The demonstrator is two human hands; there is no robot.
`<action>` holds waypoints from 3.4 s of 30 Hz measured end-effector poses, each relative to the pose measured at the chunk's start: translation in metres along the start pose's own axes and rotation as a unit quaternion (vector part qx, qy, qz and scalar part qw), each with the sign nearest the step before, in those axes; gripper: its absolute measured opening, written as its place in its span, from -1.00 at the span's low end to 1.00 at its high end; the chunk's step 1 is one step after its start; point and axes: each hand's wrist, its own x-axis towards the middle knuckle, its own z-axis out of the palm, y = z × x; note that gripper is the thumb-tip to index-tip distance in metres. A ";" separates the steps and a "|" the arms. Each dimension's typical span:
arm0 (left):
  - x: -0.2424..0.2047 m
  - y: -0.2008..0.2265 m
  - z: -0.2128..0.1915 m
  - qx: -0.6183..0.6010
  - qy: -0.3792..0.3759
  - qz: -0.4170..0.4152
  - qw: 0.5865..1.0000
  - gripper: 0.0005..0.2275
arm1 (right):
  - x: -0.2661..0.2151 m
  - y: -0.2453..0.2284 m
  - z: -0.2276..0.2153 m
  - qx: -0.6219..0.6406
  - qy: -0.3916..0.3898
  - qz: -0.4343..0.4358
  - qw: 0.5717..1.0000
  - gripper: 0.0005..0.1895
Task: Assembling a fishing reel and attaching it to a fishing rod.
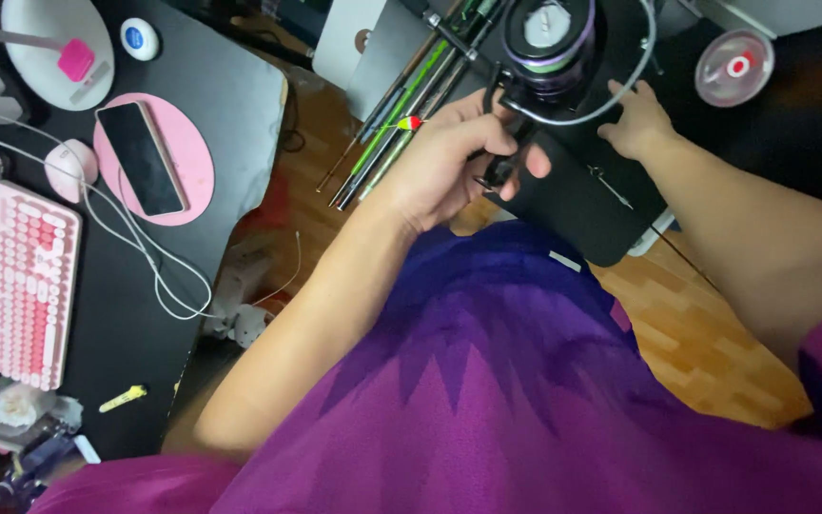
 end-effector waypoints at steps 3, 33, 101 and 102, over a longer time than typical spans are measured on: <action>0.006 0.000 -0.003 -0.001 0.004 -0.009 1.000 -0.79 | 0.018 0.007 0.025 -0.007 -0.004 -0.031 0.999 -0.16; 0.021 0.012 -0.011 0.116 0.013 0.029 0.993 -0.84 | 0.021 0.028 0.057 0.041 0.056 0.071 0.995 -0.74; 0.008 -0.001 0.049 0.329 0.223 0.182 0.899 -0.87 | -0.262 -0.206 -0.198 0.550 0.241 -0.347 0.721 -0.76; 0.006 0.001 0.051 0.340 0.235 0.175 0.893 -0.86 | -0.259 -0.205 -0.197 0.545 0.242 -0.355 0.720 -0.77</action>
